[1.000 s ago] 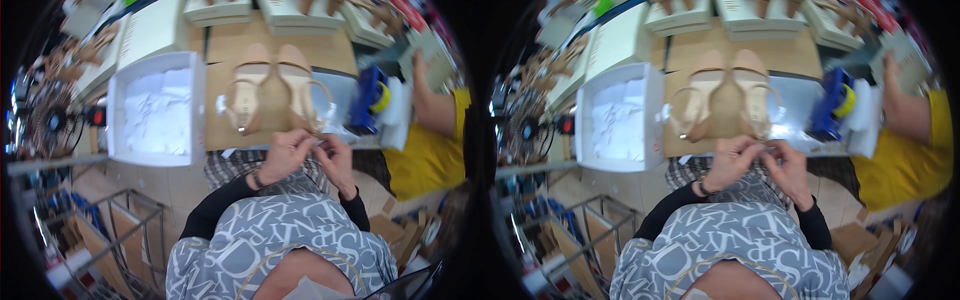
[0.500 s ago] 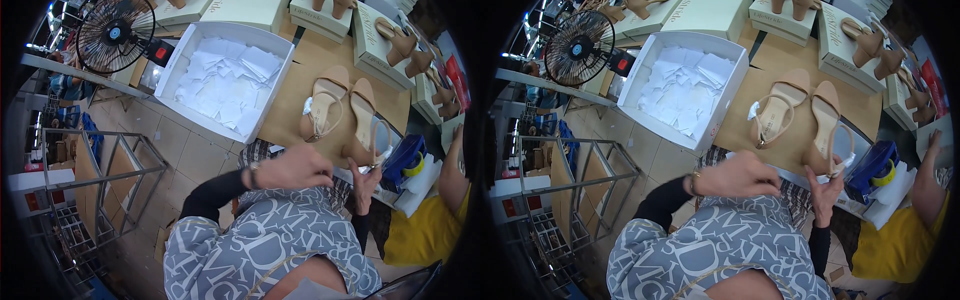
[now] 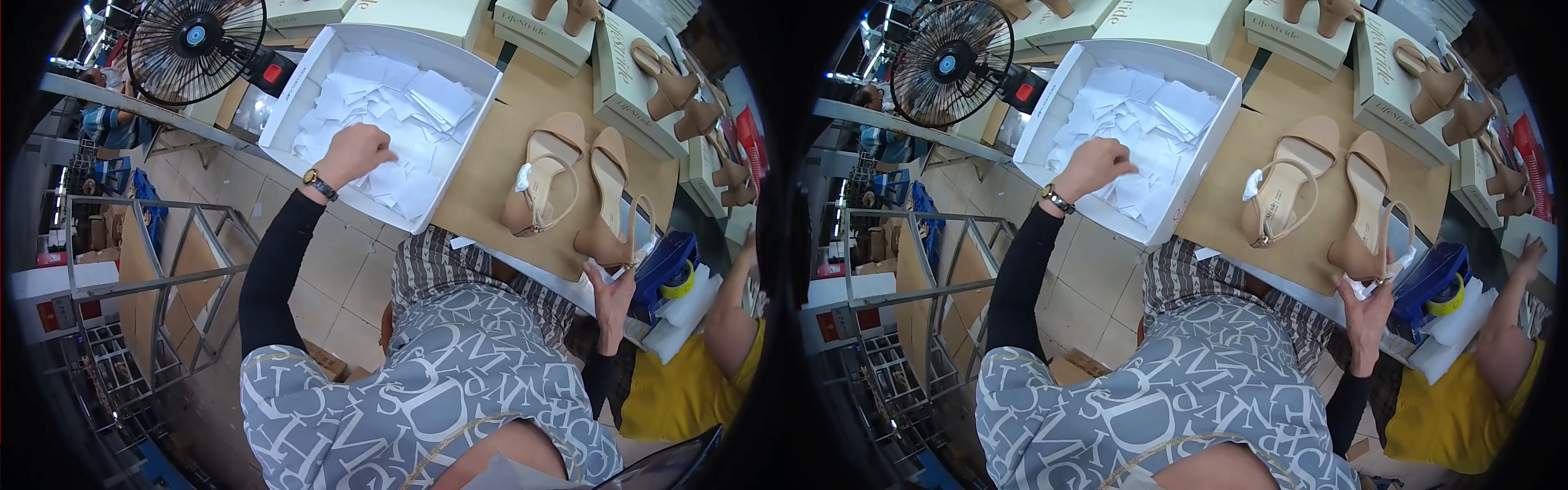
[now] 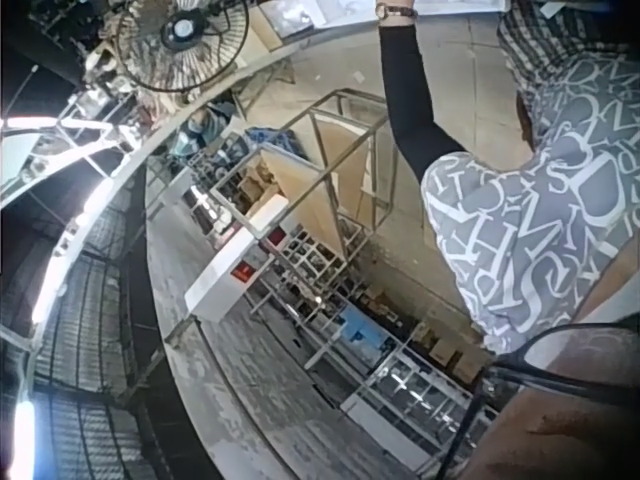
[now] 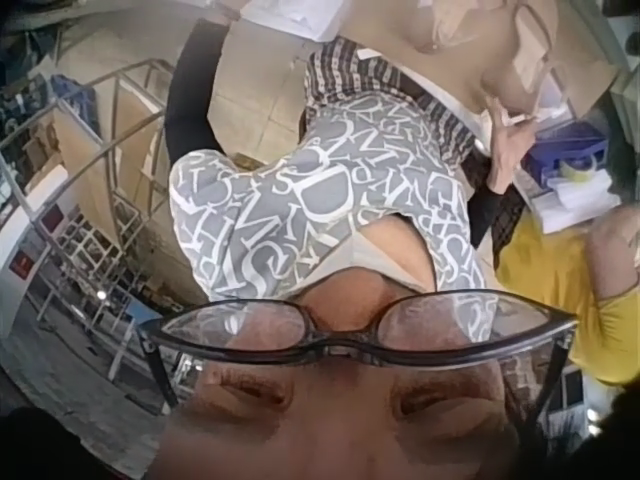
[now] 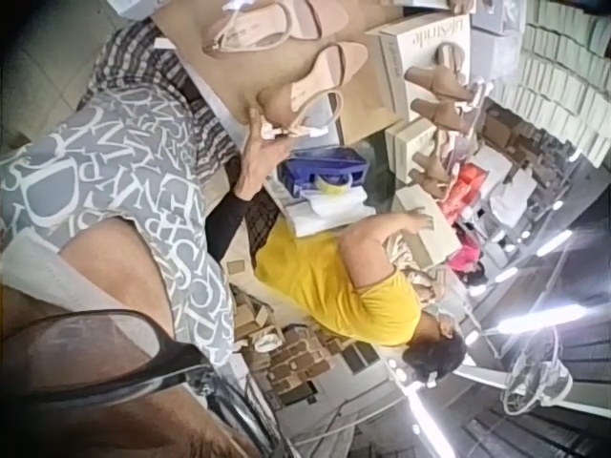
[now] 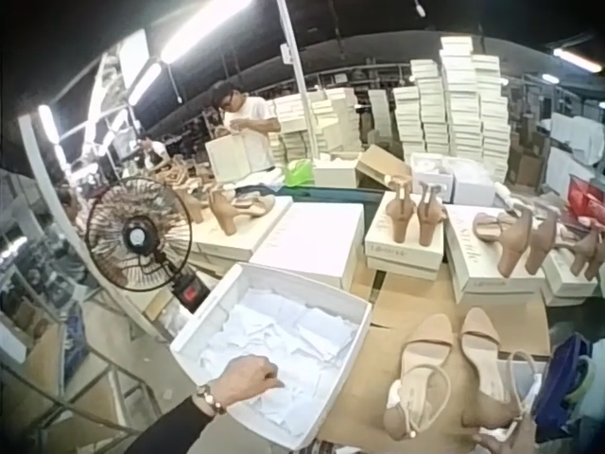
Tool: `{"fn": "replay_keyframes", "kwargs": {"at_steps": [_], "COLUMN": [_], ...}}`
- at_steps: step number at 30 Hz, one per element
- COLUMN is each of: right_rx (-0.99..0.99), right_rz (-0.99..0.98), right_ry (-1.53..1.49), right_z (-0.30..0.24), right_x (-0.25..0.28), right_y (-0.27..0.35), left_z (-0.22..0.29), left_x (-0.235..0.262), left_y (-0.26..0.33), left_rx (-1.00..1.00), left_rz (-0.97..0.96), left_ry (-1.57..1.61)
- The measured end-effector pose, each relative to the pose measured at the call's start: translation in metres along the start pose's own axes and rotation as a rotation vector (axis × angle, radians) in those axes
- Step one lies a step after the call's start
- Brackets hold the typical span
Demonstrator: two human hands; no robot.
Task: Tagging, inspecting, and placing women's high-heeled sandals into shoeboxes on a factory assembly line.
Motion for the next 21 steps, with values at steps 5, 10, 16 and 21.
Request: {"fn": "replay_keyframes", "kwargs": {"at_steps": [5, 10, 16, 21], "right_rx": [-0.262, -0.219, -0.148, -0.099], "right_rz": [-0.455, -0.519, -0.61, -0.792], "right_ry": [0.084, 0.108, 0.103, -0.004], "right_z": [0.022, 0.008, 0.002, -0.023], "right_x": [-0.024, -0.029, -0.036, -0.051], "right_y": [0.029, 0.037, 0.043, 0.054], "left_z": [-0.001, 0.004, 0.016, 0.025], "left_x": [-0.036, -0.065, -0.037, -0.005], "left_y": [-0.002, -0.001, 0.006, 0.022], "left_rx": [0.062, 0.024, 0.025, 0.096], "left_rz": [-0.211, -0.361, -0.353, -0.358], "left_ry": [0.025, 0.006, 0.206, 0.799]}}
Point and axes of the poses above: each hand's wrist, its own y-axis away from the middle knuckle, its own x-axis out of the back of the hand, z = x × y, the point moved 10 cm from there along -y, towards the middle knuckle, and after that the axes turned 12 degrees about x, right-handed, at the moved point
